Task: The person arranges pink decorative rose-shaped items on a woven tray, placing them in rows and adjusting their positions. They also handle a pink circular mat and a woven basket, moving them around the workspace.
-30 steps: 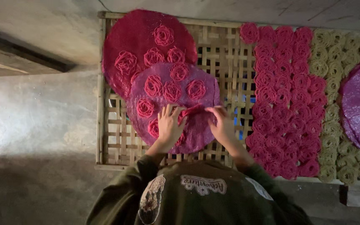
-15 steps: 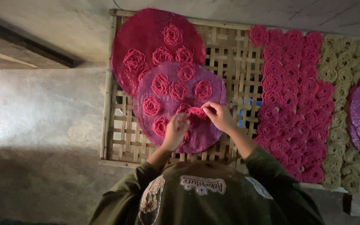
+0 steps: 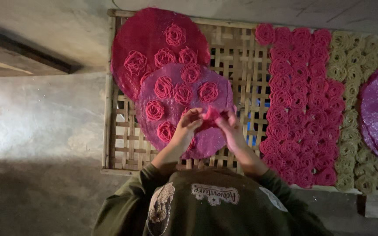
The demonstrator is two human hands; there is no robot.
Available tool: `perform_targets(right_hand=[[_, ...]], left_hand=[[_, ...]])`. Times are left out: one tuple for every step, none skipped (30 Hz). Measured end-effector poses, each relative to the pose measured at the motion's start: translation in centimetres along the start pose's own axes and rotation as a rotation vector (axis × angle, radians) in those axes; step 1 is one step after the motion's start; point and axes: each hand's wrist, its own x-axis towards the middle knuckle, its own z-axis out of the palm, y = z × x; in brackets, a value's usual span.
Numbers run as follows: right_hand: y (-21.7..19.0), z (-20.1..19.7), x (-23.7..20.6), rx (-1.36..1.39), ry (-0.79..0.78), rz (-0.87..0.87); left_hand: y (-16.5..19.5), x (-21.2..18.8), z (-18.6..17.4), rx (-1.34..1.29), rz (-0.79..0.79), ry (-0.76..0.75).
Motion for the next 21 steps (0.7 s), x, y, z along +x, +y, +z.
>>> perform_targets(right_hand=[[-0.3, 0.4, -0.1, -0.104, -0.037, -0.066], [-0.6, 0.7, -0.1, -0.303, 0.001, -0.121], [-1.0, 1.0, -0.3, -0.502, 0.04, -0.172], [-1.3, 1.3, -0.4, -0.703, 0.079, -0.221], [-1.7, 1.5, -0.6, -0.777, 0.072, -0.243], [-2.2, 1.6, -1.0, -0.851, 0.063, -0.266], [-2.7, 1.6, -1.2, -0.925, 0.053, -0.285], [-3.1, 1.7, -1.3, -0.884, 0.065, -0.269], [-3.5, 1.7, -1.5, -0.843, 0.077, -0.255], [-3.9, 1.7, -1.6, -0.804, 0.088, -0.245], [-4.2, 1.6, -1.7, -0.803, 0.091, -0.227], [-4.5, 1.6, -1.9, -0.801, 0.096, -0.207], [-4.6, 1.5, -2.0, -0.798, 0.101, -0.184], [-4.6, 1.3, -2.1, -0.812, 0.083, -0.218], [-4.5, 1.1, -2.2, -0.825, 0.065, -0.249], [-4.3, 0.8, -2.3, -0.837, 0.046, -0.279], [-4.0, 0.5, -2.2, -0.799, 0.081, -0.227], [-3.7, 0.1, -2.2, -0.761, 0.115, -0.177], [-3.3, -0.5, -2.0, -0.724, 0.151, -0.127], [-2.8, -1.1, -1.7, -0.789, 0.197, -0.082], [-2.4, -1.7, -1.4, -0.852, 0.245, -0.036]], left_hand=[[-0.5, 0.2, -0.2, -0.02, 0.002, -0.006], [-1.1, 0.3, -0.6, -0.041, 0.002, -0.01], [-1.7, 0.6, -1.0, 0.035, 0.01, -0.032], [-2.3, 0.9, -1.4, 0.11, 0.018, -0.055], [-2.9, 1.2, -1.7, 0.184, 0.031, -0.079], [-3.4, 1.6, -2.0, 0.183, 0.046, -0.117], [-3.8, 2.0, -2.2, 0.181, 0.06, -0.152], [-4.0, 2.1, -2.4, 0.178, 0.074, -0.185], [-4.1, 2.3, -2.5, 0.135, 0.058, -0.17], [-4.0, 2.4, -2.5, 0.093, 0.044, -0.159], [-3.9, 2.4, -2.4, 0.051, 0.032, -0.148], [-3.8, 2.4, -2.3, 0.048, 0.003, -0.114], [-3.7, 2.4, -2.1, 0.045, -0.028, -0.077], [-3.5, 2.3, -1.9, 0.044, -0.057, -0.04], [-3.4, 2.3, -1.8, 0.108, -0.029, -0.092], [-3.4, 2.2, -1.7, 0.172, -0.002, -0.141], [-3.3, 2.2, -1.6, 0.237, 0.026, -0.191], [-3.4, 2.3, -1.5, 0.203, 0.026, -0.178], [-3.4, 2.3, -1.6, 0.171, 0.027, -0.166], [-3.3, 2.4, -1.6, 0.138, 0.026, -0.155], [-3.3, 2.5, -1.6, 0.136, 0.035, -0.142]])
